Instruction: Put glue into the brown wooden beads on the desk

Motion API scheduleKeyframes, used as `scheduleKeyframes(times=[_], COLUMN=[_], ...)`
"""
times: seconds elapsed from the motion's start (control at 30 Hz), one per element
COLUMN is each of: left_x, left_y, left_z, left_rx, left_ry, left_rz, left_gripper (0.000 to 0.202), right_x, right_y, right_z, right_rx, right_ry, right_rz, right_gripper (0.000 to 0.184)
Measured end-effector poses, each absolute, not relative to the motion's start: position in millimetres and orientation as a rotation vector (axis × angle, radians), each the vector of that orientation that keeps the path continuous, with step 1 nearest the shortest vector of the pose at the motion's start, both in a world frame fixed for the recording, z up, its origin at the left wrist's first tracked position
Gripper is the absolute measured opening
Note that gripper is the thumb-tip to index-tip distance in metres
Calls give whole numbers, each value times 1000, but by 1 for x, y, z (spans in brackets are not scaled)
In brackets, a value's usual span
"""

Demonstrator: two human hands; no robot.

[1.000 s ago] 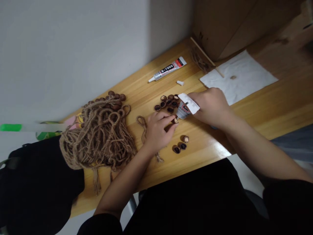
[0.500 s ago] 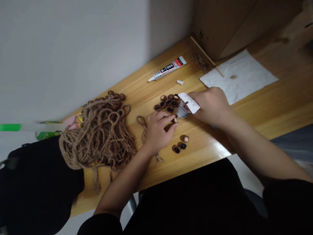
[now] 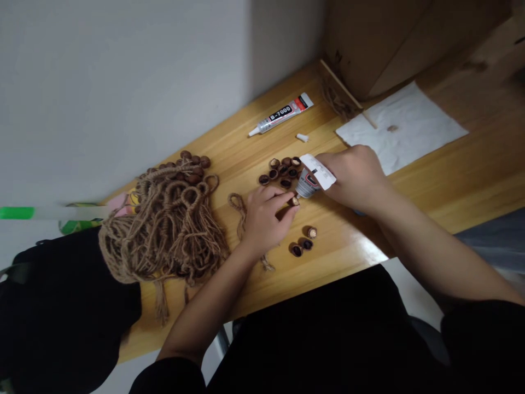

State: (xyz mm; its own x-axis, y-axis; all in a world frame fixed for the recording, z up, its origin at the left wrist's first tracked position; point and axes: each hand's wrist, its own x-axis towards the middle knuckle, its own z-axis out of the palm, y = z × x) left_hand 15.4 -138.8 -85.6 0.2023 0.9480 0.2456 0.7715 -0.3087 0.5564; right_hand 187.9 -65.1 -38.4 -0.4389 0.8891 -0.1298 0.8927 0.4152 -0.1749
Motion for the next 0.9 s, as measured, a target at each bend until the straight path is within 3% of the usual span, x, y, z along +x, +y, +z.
scheduleKeyframes(times=[0.9], left_x=[15], left_y=[-138], left_z=[-87], left_rx=[2145], left_ry=[1642], left_rz=[786], left_gripper=[13], right_x=[188], right_y=[-65], right_z=[-38], right_rx=[1694], right_ry=[2610], right_rz=[-366], right_gripper=[26])
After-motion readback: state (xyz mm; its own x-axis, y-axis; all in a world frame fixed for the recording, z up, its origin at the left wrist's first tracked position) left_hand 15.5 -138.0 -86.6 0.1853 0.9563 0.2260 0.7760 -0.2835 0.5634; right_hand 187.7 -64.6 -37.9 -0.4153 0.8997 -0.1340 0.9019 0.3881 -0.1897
